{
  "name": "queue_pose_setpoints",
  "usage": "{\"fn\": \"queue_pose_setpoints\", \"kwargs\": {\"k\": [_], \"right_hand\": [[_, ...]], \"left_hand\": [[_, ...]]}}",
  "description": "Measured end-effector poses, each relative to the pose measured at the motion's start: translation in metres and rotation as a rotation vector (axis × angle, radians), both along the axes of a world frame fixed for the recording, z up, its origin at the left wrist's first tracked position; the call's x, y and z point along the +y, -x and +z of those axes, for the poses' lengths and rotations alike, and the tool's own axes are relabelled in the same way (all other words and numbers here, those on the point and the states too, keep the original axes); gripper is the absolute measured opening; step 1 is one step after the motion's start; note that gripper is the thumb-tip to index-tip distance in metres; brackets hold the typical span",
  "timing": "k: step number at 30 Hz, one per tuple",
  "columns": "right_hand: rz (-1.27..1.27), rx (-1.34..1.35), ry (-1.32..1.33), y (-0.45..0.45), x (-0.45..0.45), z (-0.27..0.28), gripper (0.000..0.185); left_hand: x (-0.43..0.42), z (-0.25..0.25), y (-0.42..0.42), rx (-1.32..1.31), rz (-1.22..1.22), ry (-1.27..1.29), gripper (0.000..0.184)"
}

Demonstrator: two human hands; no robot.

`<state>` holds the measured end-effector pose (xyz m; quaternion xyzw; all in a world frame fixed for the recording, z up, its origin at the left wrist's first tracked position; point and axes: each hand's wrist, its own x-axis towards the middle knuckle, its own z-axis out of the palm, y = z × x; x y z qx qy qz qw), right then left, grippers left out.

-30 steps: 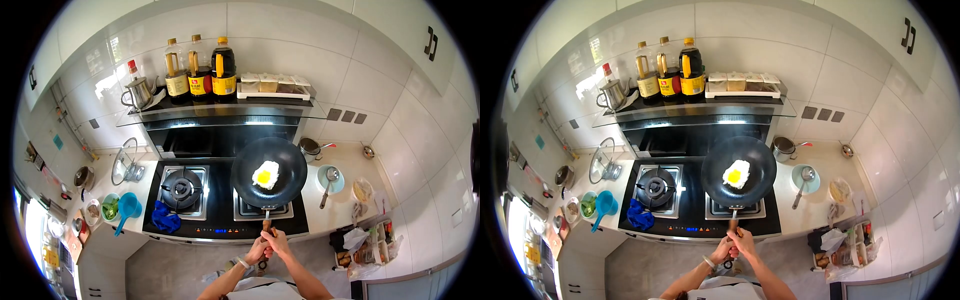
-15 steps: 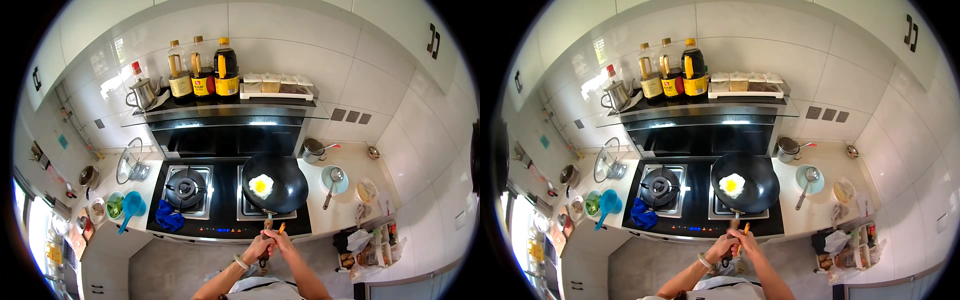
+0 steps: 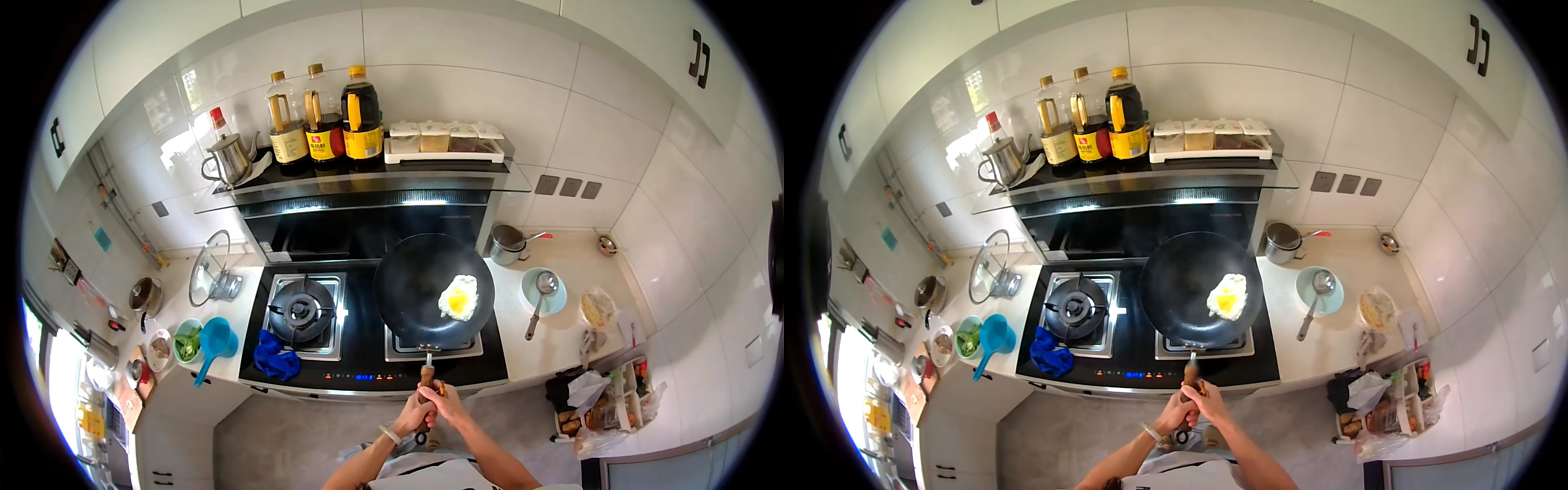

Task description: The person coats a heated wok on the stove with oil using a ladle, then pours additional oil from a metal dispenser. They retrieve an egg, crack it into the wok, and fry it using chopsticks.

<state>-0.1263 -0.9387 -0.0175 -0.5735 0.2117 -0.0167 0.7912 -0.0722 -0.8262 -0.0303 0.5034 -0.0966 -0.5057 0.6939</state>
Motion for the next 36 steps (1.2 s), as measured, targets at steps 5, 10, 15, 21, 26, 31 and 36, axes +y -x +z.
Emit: {"fn": "queue_pose_setpoints", "kwargs": {"k": [5,10,15,21,26,31,36], "right_hand": [[-0.103,0.189,0.188,0.003,-0.012,0.037,0.031],[-0.149,0.323,0.089,-0.004,-0.02,0.067,0.027],[-0.138,0.334,-0.079,0.002,-0.02,0.08,0.026],[0.012,0.175,-0.204,0.014,-0.016,0.046,0.035],[0.042,0.076,-0.214,0.008,-0.005,0.008,0.035],[-0.016,0.187,0.0,-0.004,-0.009,0.017,0.03],[-0.046,0.25,0.013,-0.012,-0.018,0.025,0.028]], "left_hand": [[-0.021,0.023,0.011,0.262,0.003,0.172,0.013],[-0.026,0.054,-0.001,0.34,-0.026,0.146,0.013],[-0.024,0.068,-0.002,0.358,-0.046,0.076,0.008],[-0.014,0.055,0.007,0.016,-0.04,-0.084,0.01],[-0.005,0.018,0.005,-0.111,-0.015,-0.094,0.008],[-0.009,0.008,0.0,0.091,0.039,0.048,0.005],[-0.025,0.003,-0.005,0.242,0.048,0.126,0.011]]}}
